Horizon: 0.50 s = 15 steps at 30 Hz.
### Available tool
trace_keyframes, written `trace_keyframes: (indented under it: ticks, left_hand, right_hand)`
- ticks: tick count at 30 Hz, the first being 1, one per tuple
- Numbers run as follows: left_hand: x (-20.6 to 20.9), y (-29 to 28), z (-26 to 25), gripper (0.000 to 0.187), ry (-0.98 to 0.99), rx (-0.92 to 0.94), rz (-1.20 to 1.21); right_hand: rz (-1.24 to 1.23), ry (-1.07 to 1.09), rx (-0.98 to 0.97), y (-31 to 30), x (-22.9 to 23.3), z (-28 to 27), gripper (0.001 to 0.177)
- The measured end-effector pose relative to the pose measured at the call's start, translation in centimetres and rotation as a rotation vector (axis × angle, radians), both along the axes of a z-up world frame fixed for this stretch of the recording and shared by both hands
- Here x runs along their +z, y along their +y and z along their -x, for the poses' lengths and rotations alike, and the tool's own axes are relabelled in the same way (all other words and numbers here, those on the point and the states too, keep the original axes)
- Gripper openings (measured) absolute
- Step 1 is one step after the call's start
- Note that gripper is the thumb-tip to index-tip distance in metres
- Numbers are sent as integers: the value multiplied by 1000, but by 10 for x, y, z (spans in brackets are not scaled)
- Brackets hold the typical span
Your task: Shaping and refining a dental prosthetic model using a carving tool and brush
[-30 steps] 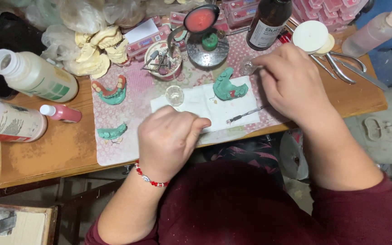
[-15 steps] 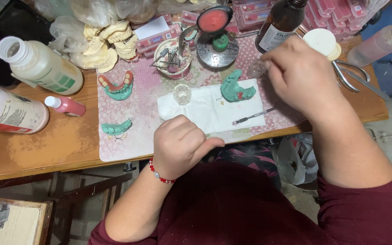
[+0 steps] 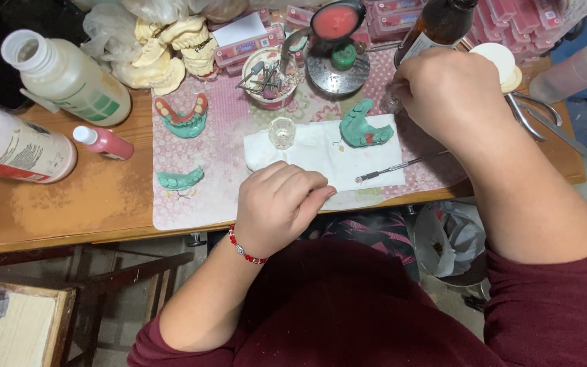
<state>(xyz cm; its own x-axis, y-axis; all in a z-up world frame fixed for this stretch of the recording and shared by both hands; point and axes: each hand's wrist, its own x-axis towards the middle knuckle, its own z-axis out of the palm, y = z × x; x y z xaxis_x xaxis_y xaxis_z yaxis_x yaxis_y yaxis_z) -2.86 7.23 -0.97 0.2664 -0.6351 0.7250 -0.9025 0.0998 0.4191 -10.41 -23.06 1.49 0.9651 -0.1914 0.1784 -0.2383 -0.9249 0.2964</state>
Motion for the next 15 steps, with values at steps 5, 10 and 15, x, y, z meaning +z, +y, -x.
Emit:
trace_keyframes:
  ticks: [5, 10, 15]
  left_hand:
    - [-2, 1, -1, 15, 25, 6, -2]
    - [-4, 1, -2, 15, 46, 1, 9]
    - [-1, 1, -2, 16, 31, -16, -20]
  right_hand:
    - [-49, 180, -153, 10, 14, -13, 25]
    - [-311, -115, 168, 28, 42, 21, 8]
    - [-577, 97, 112, 53, 35, 29, 31]
